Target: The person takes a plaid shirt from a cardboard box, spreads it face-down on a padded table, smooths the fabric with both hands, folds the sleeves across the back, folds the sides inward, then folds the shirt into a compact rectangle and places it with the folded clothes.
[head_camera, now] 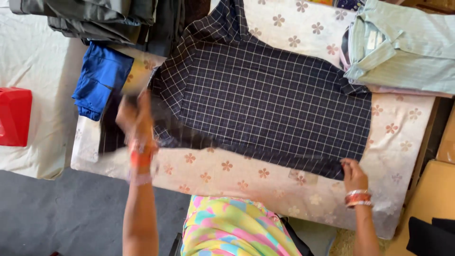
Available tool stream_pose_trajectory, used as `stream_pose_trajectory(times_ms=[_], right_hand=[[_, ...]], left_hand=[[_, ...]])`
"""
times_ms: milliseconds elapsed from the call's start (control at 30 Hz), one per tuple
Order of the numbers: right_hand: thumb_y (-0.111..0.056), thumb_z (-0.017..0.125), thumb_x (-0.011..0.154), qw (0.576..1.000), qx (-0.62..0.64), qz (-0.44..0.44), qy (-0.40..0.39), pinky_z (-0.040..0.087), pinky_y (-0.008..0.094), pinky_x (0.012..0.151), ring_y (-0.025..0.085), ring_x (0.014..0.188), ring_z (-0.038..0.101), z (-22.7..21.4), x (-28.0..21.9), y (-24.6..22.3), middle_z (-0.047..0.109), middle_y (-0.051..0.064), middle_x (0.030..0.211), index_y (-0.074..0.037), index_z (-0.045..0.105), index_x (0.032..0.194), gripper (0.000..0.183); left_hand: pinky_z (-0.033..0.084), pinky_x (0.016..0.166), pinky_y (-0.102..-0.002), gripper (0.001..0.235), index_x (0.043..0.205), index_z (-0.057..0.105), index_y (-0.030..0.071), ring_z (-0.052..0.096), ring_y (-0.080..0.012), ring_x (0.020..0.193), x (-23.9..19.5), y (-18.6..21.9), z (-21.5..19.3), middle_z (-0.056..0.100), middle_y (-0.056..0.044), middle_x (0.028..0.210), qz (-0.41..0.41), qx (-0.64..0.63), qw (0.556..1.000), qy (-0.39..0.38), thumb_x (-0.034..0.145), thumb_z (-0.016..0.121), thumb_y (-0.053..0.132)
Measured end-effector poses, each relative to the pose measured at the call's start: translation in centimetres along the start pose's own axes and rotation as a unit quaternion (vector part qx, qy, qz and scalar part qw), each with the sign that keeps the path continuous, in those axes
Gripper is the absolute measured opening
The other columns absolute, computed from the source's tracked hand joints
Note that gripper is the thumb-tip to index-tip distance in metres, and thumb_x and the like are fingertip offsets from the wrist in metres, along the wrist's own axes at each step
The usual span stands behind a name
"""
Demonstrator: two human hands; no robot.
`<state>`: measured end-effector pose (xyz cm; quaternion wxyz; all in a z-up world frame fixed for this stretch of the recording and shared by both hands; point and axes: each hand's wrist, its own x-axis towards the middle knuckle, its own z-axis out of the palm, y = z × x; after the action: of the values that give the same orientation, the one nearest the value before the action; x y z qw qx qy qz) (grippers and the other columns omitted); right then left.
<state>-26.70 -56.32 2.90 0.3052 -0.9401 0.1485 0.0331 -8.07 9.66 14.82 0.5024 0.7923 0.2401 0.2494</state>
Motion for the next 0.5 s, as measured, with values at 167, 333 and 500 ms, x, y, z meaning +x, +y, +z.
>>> stream_pose_trajectory(times_ms=[167,333,500], right_hand=[[-0.023,0.065,0.108,0.998,-0.05,-0.025,-0.019,0.056,0.039,0.081,0.031,0.092,0.071,0.5,10.9,1.7,0.073,0.019,0.103,-0.008,0.069,0.123,0.022],[-0.038,0.077,0.097,0.999,-0.017,-0.002,-0.039,0.054,0.038,0.078,0.029,0.092,0.067,1.6,13.3,4.7,0.069,0.022,0.11,-0.008,0.063,0.139,0.053],[-0.05,0.079,0.09,0.962,0.093,0.243,-0.087,0.052,0.044,0.062,0.025,0.088,0.06,-0.2,10.1,5.3,0.067,0.016,0.106,-0.005,0.057,0.136,0.068]], left_hand=[[0.053,0.084,-0.045,0.073,0.139,0.054,0.007,0.066,-0.0353,0.103,9.1,7.9,15.6,0.068,-0.023,0.115,0.02,0.166,0.953,-0.254,0.09,0.078,0.055],[0.049,0.097,-0.049,0.071,0.133,0.059,0.005,0.06,-0.0403,0.119,8.5,-1.5,15.6,0.064,-0.024,0.127,0.028,0.319,0.899,-0.3,0.09,0.07,0.06],[0.05,0.101,-0.046,0.054,0.127,0.068,0.008,0.062,-0.037,0.121,6.4,-15.1,9.9,0.068,-0.018,0.128,0.034,0.344,0.878,-0.331,0.091,0.069,0.049]])
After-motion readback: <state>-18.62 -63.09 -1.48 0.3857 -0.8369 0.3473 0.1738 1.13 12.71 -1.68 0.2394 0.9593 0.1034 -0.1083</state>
